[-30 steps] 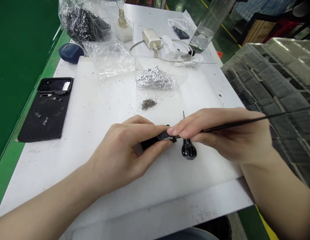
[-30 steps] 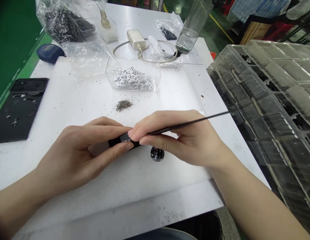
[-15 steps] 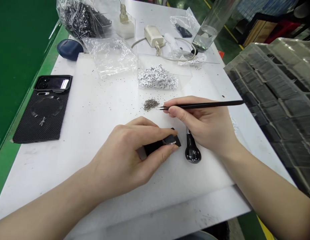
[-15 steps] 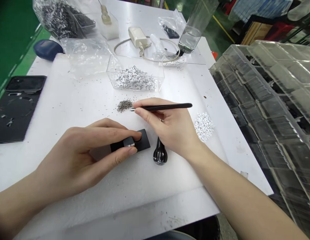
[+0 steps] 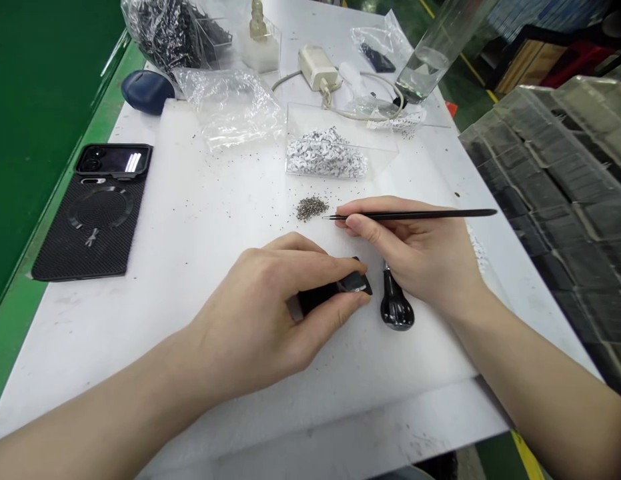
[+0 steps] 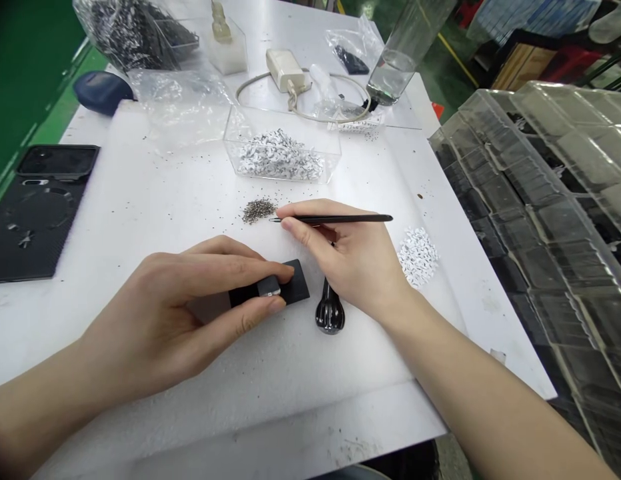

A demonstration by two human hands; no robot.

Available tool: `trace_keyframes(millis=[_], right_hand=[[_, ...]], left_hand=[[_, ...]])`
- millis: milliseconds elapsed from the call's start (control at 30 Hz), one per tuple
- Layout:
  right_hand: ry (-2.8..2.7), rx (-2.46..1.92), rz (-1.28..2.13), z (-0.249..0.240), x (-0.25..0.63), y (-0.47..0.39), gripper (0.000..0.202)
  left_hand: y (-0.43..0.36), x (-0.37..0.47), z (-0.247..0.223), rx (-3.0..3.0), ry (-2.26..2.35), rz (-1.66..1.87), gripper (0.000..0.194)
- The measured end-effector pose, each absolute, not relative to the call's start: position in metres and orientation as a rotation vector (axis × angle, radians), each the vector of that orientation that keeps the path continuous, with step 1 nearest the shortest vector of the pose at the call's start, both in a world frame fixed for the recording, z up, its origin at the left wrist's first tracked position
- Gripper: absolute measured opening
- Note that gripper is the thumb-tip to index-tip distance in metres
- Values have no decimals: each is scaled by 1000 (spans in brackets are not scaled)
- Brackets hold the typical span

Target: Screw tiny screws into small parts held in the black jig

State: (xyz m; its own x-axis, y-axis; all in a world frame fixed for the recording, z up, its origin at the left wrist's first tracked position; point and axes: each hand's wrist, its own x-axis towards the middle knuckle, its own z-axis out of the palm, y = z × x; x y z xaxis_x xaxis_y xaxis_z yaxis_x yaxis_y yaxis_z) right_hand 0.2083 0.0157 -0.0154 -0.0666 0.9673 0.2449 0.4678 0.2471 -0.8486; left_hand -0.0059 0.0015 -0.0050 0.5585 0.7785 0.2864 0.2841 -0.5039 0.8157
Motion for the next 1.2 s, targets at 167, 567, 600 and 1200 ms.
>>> trace_keyframes(millis=[167, 567, 600, 1200], right_hand=[[-1692, -1356, 735, -16, 210, 16, 13], [-1686, -1329, 762, -13, 209, 19, 12], [-1685, -1328, 758, -13, 209, 19, 12], [-1604, -1180, 741, 5, 219, 5, 10]], left_hand=[[2, -6, -5, 2055, 843, 845, 19], [1, -7, -5, 2052, 853, 852, 20], [2, -6, -5, 2051, 853, 851, 20], [0, -7, -6, 2087, 846, 886, 20]])
